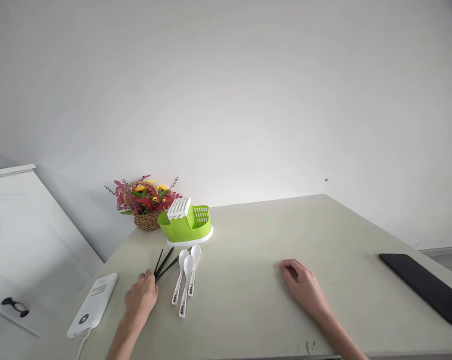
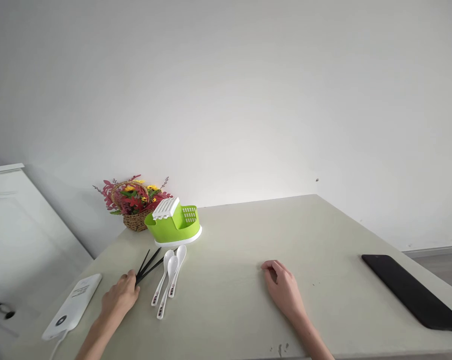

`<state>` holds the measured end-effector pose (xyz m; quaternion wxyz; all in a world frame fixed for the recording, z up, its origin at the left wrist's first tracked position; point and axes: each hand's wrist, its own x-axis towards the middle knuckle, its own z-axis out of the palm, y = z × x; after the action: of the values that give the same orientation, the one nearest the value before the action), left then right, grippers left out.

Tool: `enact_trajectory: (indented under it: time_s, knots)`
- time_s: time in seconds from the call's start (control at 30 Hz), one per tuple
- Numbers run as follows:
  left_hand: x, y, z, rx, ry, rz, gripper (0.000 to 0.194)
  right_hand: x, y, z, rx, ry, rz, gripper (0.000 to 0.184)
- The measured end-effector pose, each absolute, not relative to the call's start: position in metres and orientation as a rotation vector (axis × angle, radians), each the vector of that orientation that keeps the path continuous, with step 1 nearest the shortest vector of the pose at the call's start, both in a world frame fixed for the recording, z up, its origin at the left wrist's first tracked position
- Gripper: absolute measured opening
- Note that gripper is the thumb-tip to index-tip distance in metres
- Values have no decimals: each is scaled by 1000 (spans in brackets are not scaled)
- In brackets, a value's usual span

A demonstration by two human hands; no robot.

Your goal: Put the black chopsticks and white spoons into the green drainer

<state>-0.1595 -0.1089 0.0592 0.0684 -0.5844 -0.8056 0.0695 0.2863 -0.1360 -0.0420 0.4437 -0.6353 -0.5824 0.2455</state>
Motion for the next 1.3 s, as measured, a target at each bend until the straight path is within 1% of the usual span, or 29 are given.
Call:
enact_trajectory:
  time_s: [0.13, 0.23, 0.3, 0.47, 0.57, 0.7, 0.77, 0.9, 0.97, 1.0, 1.07, 1.3]
  knots:
    - [-155, -115, 54, -1769, -2414, 244, 29, 286, -137, -40, -1570, -1431, 595, 27]
    - [-157, -117, 45, -1769, -2364, 166, 26, 286, -137, -40, -1574, -1425, 597, 26]
    - [-161, -118, 40, -1756, -2358, 48, 24, 286, -137, -40, -1583, -1424, 607, 26]
    - [-167, -125, 41, -1701, -2390, -376, 30, 285, -137, -41, -1579, -1431, 587, 26]
    - [-158, -131, 54, -1709, -2339, -795, 33, 285, -136, -42, -1575, -1432, 569, 25]
    - [-122, -130, 76, -1602, -2452, -1515, 50, 286, -136, -43, -1565, -1435, 567, 26]
    - [-94, -124, 85, -1593, -2462, -1907, 53, 286, -136, -43, -1562, -1436, 580, 26]
    - [-25, -111, 90, -1871, -2145, -2726, 61, 286, -135, -44, -1564, -1435, 610, 26]
    - [9, -106, 83, -2003, -2091, -2931, 60, 286, -134, -45, -1568, -1436, 606, 27]
    - [25, -103, 78, -2071, -2091, -2962, 61, 286, -134, -46, -1571, -1436, 601, 27]
    - [53, -100, 64, -2204, -2131, -2918, 62, 287, -133, -47, -1576, -1436, 596, 27]
    - [109, -91, 23, -2654, -2113, -2460, 64, 286, -131, -47, -1537, -1425, 575, 27]
